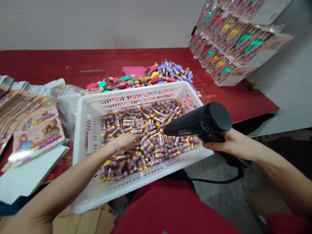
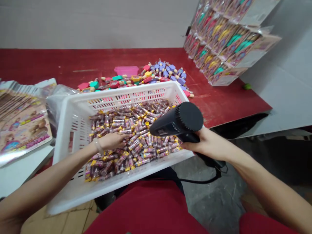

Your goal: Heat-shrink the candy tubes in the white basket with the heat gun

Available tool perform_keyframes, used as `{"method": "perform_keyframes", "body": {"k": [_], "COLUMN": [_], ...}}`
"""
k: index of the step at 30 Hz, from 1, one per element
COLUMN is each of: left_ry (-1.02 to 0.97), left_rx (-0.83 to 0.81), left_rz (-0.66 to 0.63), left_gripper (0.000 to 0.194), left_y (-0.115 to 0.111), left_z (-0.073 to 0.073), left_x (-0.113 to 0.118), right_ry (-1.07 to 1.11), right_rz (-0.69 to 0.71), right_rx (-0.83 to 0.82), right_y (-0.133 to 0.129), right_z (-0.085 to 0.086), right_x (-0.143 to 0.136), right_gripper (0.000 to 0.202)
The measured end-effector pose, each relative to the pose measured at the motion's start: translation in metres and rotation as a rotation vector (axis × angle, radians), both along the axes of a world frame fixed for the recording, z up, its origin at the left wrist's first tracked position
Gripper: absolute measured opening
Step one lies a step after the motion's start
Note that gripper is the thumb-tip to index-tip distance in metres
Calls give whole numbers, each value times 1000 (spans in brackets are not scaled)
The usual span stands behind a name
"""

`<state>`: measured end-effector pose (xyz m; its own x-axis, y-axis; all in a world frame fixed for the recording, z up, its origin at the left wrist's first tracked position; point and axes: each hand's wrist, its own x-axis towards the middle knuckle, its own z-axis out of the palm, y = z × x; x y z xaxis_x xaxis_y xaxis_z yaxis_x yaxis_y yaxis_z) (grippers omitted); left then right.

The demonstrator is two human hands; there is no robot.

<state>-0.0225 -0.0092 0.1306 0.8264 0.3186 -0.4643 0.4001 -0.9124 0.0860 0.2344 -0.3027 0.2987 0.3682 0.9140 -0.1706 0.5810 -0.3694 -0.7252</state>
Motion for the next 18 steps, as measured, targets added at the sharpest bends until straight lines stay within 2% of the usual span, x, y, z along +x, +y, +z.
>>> {"method": "perform_keyframes", "body": {"k": [4,8,13,18], "left_ry": [-37,-59,-70,-40], "left_rx": [1,60,90,69], "left_rz": [24,22,44,57], "left_gripper": [51,35,38,38], "left_y": [0,1,2,0], "left_z": [1,6,5,5], "left_x": [1,6,6,5], "right_ry": [-166,-52,-77,-18], "right_rz": [79,202,277,159], "right_rx": [-111,-232,-149,-62], "right_y": [-7,-11,4,-6], "right_z": [-1,-6,-7,-12], "right_x": [19,19,8,16], "right_gripper": [49,45,42,43]}}
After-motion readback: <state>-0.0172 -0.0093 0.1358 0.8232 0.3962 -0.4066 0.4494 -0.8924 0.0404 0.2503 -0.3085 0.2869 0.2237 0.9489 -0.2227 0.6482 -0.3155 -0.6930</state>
